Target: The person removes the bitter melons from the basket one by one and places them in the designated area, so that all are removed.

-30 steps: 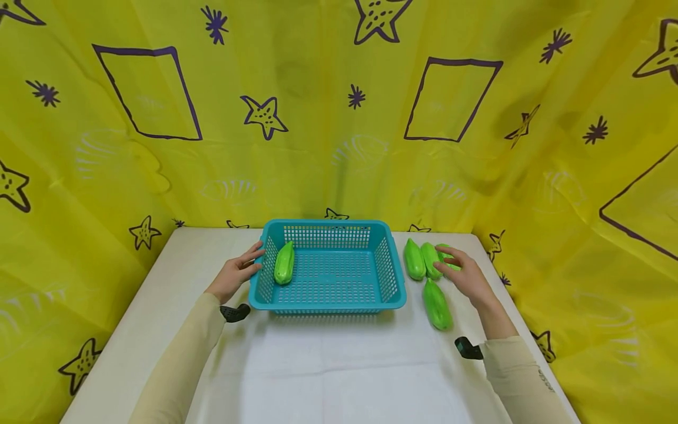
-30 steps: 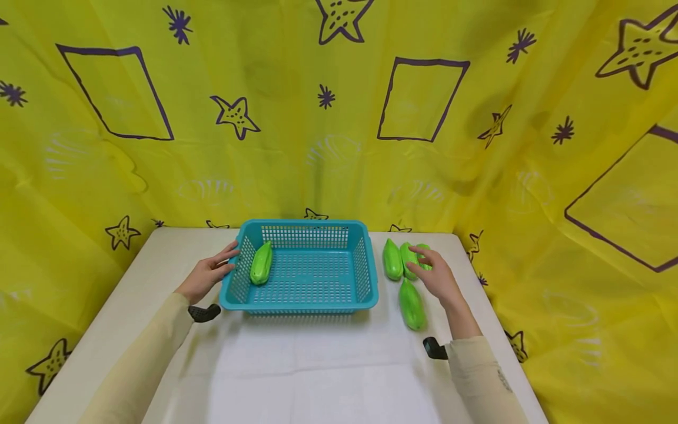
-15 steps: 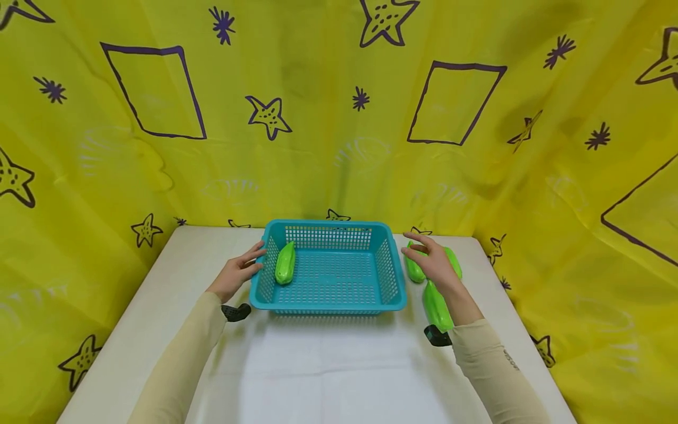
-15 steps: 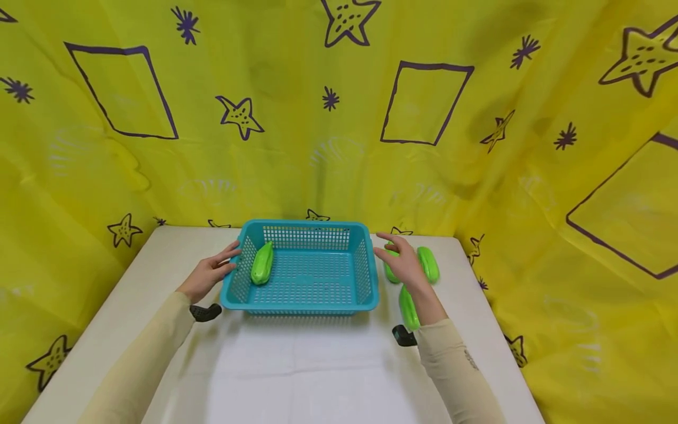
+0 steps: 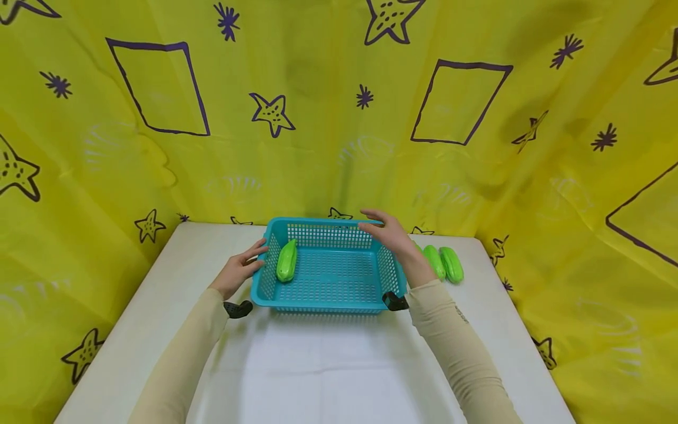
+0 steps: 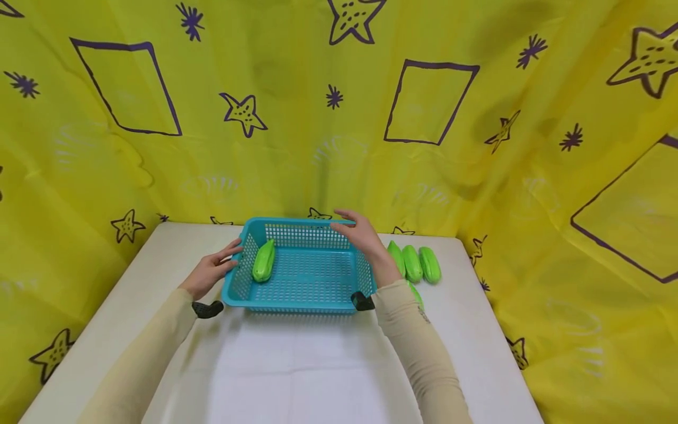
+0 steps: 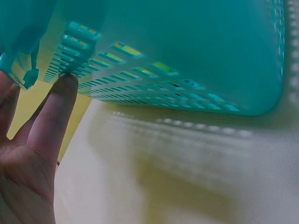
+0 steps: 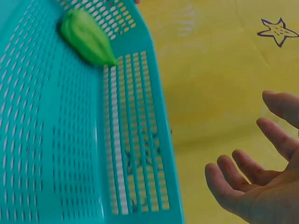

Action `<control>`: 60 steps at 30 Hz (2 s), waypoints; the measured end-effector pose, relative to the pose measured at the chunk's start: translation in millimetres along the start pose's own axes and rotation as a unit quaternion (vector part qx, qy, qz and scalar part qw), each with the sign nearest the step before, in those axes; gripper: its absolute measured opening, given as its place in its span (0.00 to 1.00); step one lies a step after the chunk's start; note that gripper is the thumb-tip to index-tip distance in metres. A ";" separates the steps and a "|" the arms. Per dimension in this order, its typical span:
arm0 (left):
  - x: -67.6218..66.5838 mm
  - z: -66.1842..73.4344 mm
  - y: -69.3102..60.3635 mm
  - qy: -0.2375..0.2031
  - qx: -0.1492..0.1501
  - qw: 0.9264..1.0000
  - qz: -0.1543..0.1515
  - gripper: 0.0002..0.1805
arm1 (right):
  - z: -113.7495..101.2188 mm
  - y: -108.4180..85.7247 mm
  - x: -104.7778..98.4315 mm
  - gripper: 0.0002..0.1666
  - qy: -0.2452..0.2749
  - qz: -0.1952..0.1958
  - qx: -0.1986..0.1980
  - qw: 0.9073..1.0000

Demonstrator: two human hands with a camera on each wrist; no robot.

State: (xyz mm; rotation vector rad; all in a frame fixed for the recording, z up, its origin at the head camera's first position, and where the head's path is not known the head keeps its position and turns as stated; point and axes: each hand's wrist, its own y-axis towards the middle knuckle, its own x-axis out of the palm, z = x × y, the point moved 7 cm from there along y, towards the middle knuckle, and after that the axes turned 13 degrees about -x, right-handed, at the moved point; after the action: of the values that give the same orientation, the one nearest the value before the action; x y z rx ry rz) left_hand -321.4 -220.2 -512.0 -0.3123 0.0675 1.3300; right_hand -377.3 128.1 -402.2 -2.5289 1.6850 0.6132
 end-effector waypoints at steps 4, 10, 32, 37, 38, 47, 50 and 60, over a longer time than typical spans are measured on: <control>-1.7 -1.0 -0.5 0.000 -0.002 1.000 0.005 0.29 | -0.3 25.3 25.5 0.32 0.029 -0.021 0.019 0.999; -0.7 -0.8 -0.1 -0.003 -0.003 1.000 0.003 0.28 | 8.0 50.5 62.9 0.30 0.065 -0.037 0.035 0.997; 10.1 24.2 -16.2 -0.024 -0.018 1.000 -0.010 0.27 | 54.8 69.3 156.7 0.30 0.013 -0.067 0.086 0.994; 7.7 26.5 -16.8 -0.023 -0.012 1.000 -0.007 0.26 | 59.5 66.9 174.4 0.33 0.021 -0.105 0.100 0.989; 7.4 26.8 -17.1 -0.022 -0.012 1.000 -0.008 0.26 | 60.2 66.3 176.9 0.33 0.017 -0.113 0.102 0.988; 8.2 27.3 -18.5 -0.017 -0.018 1.000 -0.011 0.27 | 66.6 60.0 190.7 0.38 0.021 -0.189 0.136 0.972; 8.6 28.1 -18.6 -0.014 -0.018 1.000 -0.011 0.27 | 66.3 57.0 194.3 0.41 0.032 -0.216 0.150 0.964; 7.7 27.4 -17.8 -0.017 -0.020 1.000 -0.010 0.27 | 58.8 51.2 201.1 0.40 0.030 -0.245 0.154 0.957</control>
State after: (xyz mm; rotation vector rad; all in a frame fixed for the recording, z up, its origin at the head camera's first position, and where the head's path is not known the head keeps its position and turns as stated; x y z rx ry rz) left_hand -306.0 -209.4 -484.2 -0.3233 0.0089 1.3176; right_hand -374.1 -54.8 -516.6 -2.5926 0.9926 0.2144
